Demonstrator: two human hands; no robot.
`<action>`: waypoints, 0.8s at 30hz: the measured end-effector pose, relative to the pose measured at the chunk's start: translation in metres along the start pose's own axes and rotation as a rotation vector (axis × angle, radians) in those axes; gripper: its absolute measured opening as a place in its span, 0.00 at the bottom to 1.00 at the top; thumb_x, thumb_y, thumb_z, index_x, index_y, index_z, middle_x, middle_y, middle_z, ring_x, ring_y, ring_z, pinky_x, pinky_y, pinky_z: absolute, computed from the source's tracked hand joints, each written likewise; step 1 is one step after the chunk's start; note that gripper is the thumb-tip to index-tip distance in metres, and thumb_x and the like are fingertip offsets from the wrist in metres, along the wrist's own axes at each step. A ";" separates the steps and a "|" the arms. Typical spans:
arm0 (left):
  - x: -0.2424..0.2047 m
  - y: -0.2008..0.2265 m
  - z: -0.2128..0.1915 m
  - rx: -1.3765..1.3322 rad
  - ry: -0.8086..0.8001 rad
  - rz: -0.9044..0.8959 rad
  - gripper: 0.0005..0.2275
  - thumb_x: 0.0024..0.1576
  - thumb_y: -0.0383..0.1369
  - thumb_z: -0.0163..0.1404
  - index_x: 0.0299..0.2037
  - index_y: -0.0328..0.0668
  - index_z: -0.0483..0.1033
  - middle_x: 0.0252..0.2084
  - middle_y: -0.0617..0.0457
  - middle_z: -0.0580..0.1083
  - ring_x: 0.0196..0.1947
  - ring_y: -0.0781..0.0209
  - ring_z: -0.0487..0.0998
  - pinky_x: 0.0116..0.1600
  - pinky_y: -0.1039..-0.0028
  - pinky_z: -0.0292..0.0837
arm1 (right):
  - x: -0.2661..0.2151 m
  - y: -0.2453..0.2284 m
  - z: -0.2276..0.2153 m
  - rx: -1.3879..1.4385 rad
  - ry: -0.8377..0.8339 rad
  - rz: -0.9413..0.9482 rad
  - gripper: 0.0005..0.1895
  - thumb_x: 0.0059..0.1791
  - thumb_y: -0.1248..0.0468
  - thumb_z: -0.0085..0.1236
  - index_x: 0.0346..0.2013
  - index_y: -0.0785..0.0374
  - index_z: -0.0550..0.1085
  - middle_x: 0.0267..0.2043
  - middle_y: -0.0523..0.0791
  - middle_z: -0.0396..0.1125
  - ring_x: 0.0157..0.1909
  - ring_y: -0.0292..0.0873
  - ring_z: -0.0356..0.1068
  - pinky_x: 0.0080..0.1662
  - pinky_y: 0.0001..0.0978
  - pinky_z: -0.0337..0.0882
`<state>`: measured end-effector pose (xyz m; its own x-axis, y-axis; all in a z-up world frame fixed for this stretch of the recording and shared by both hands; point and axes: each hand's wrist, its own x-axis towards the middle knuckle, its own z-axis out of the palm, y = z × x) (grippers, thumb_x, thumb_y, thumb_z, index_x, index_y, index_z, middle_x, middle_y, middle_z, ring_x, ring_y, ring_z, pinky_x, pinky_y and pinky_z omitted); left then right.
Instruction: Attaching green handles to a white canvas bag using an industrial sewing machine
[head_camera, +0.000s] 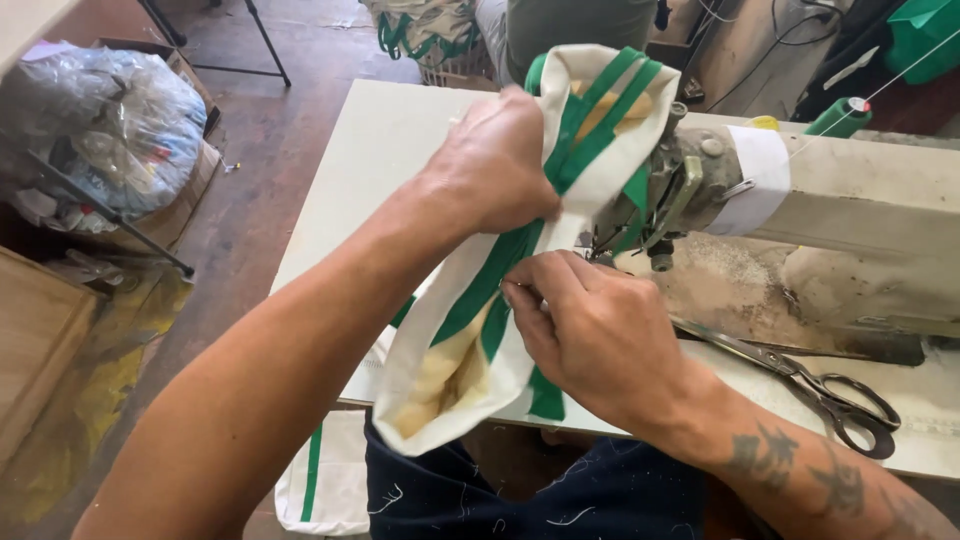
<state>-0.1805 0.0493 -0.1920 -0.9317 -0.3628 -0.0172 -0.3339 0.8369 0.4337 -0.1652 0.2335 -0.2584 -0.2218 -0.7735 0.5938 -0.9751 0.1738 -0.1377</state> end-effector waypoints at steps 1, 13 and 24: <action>0.002 -0.001 0.003 -0.044 0.076 0.013 0.37 0.43 0.39 0.75 0.60 0.29 0.72 0.52 0.39 0.78 0.51 0.38 0.81 0.48 0.57 0.83 | -0.002 0.000 0.002 -0.006 0.034 -0.017 0.05 0.59 0.63 0.56 0.41 0.60 0.74 0.36 0.46 0.75 0.31 0.50 0.75 0.31 0.46 0.70; 0.016 -0.011 0.018 -0.191 0.192 0.061 0.16 0.45 0.32 0.68 0.39 0.35 0.79 0.39 0.41 0.78 0.35 0.41 0.80 0.33 0.57 0.81 | -0.014 0.022 0.009 -0.111 0.082 -0.174 0.08 0.60 0.67 0.61 0.38 0.65 0.74 0.28 0.47 0.70 0.22 0.44 0.64 0.29 0.40 0.65; 0.045 -0.021 0.037 -0.120 0.256 0.123 0.25 0.37 0.40 0.72 0.41 0.32 0.81 0.41 0.36 0.83 0.43 0.38 0.86 0.43 0.58 0.85 | -0.016 -0.011 -0.013 -0.086 -0.015 -0.270 0.19 0.61 0.68 0.57 0.26 0.62 0.66 0.22 0.45 0.55 0.21 0.49 0.53 0.34 0.46 0.57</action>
<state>-0.2202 0.0302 -0.2353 -0.8926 -0.3662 0.2629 -0.1877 0.8321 0.5219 -0.1511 0.2515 -0.2563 0.0451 -0.8074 0.5882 -0.9957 0.0115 0.0921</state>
